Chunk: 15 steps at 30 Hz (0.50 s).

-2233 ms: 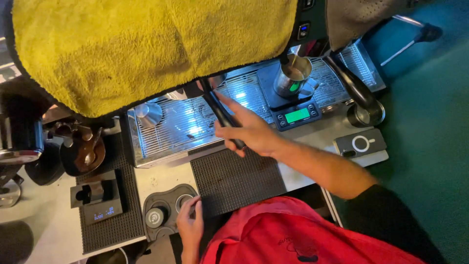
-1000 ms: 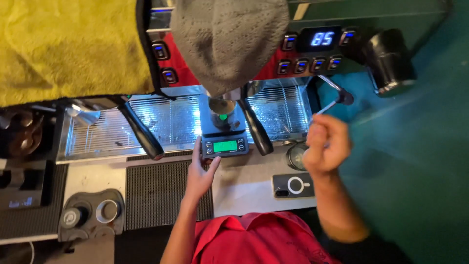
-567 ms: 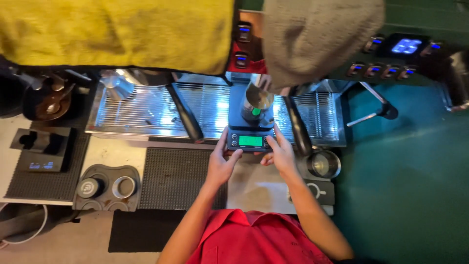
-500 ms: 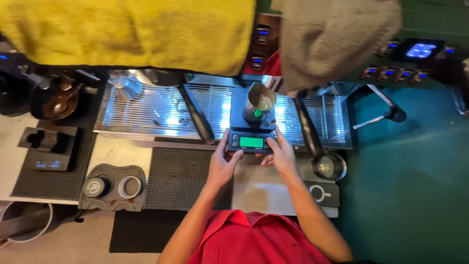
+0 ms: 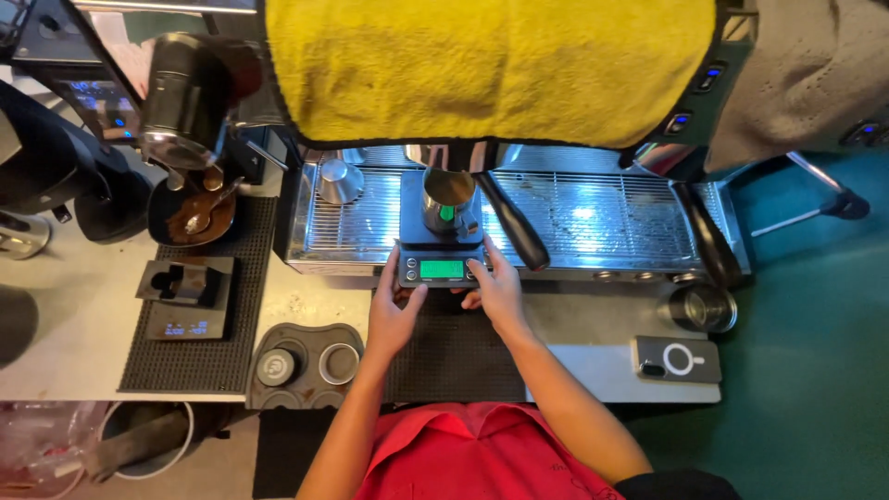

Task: The person prepares espresso by scooping coffee grounds into a portafilter, tamping the grounds, and inserting the portafilter into an espresso machine. The process is repeated multiple times, involving weighing the grounds and cleaning the portafilter between uses.

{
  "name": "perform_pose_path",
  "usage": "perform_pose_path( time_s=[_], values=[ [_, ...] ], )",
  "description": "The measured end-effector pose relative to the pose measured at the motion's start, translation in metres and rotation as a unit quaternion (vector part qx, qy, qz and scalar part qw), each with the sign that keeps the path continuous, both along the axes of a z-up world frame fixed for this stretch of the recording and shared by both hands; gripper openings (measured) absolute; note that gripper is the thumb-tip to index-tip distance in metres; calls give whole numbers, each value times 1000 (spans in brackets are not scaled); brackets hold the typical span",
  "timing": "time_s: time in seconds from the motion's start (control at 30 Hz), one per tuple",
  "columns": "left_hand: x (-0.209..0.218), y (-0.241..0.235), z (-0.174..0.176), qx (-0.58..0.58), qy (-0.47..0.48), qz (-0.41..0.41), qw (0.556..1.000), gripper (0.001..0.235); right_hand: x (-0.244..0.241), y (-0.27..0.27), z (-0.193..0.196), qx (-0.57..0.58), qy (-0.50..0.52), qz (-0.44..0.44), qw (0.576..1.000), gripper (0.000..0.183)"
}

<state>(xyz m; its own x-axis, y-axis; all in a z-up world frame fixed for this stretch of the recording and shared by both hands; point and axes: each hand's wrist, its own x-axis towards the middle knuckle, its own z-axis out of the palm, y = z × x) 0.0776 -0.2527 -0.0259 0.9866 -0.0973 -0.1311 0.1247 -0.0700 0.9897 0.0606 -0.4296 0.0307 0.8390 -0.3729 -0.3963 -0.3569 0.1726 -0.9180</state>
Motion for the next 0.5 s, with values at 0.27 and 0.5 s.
perform_pose_path(
  time_s=[0.27, 0.5],
  values=[
    [3, 17, -5, 3, -19, -28, 999, 83, 7, 11, -21, -20, 0, -9, 1000, 64],
    [-40, 53, -46, 125, -133, 6, 983, 63, -45, -68, 27, -424, -315, -143, 837, 23]
  ],
)
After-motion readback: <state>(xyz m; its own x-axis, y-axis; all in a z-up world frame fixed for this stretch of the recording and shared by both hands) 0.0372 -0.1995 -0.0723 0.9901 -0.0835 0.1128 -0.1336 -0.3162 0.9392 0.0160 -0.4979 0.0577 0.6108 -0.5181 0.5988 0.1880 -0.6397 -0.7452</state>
